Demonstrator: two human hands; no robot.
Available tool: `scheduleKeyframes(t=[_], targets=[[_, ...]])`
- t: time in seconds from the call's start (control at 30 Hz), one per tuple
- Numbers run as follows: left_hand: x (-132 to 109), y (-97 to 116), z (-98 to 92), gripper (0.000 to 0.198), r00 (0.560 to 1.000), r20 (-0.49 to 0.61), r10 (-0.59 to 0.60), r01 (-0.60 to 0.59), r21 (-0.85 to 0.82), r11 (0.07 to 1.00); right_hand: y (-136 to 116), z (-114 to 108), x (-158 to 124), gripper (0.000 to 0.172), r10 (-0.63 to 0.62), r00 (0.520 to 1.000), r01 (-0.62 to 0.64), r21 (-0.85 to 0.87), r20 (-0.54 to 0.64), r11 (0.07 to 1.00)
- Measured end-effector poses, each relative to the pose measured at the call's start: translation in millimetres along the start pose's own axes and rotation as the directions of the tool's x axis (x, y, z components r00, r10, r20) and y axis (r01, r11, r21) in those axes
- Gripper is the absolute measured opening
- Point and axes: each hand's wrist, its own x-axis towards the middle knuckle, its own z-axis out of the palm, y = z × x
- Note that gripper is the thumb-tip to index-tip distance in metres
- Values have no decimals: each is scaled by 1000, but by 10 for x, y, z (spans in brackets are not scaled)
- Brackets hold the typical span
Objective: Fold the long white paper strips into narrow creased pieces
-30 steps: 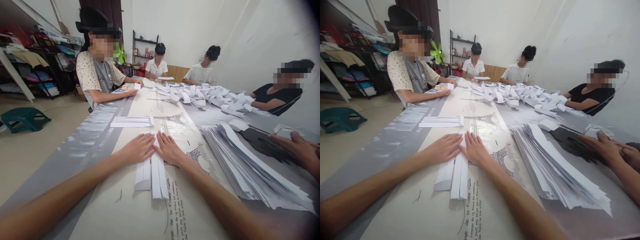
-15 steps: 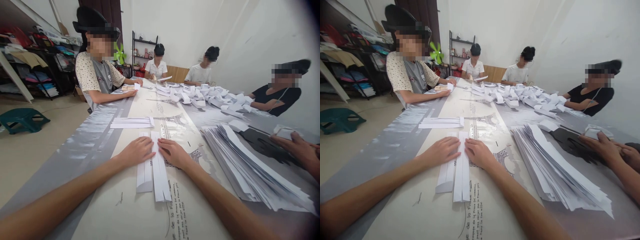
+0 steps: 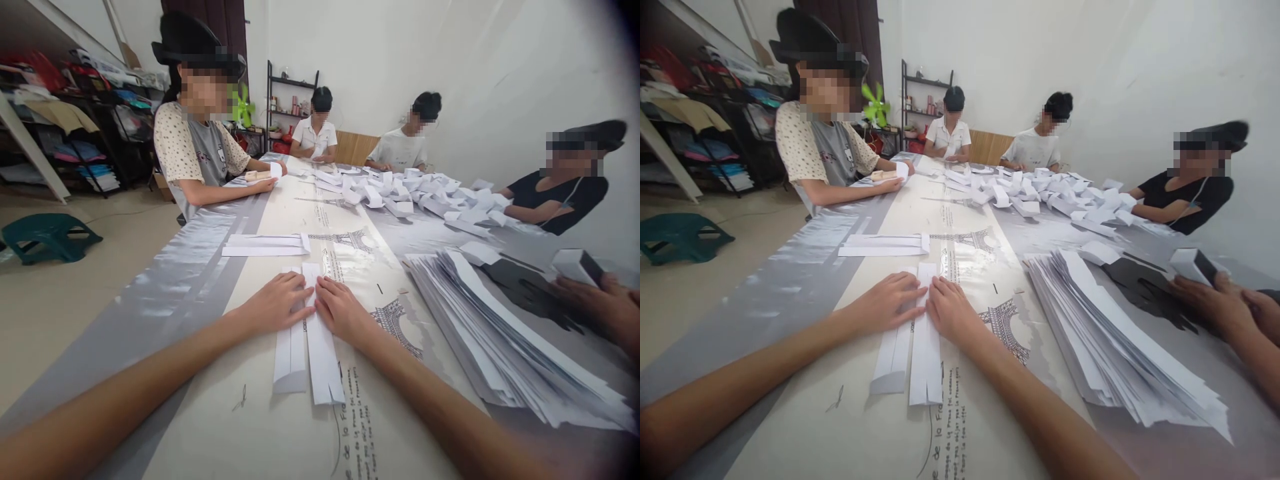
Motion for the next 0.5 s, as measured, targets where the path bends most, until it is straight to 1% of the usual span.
scheduleKeyframes(t=[0.1,0.2,0.27,0.33,0.43,0.5], targets=[[36,-41,16,36,1000,-12,-10,10,-2,1000,-8,-36,42,26,6,999,-3,45,-46,999],[47,-89,52,42,1000,-20,-21,21,17,1000,0,-63,84,19,10,999,-6,76,-52,997],[46,-111,76,52,999,-6,-35,35,43,998,17,-55,98,19,-7,1000,8,65,-26,998],[46,-120,90,59,998,34,-49,47,68,997,38,-30,100,22,-13,1000,13,39,8,999],[50,-108,91,62,994,87,-68,60,98,993,53,3,94,28,3,999,-4,13,48,1000],[52,-93,87,64,993,86,-85,75,118,990,44,4,91,30,18,998,-19,5,66,1000]])
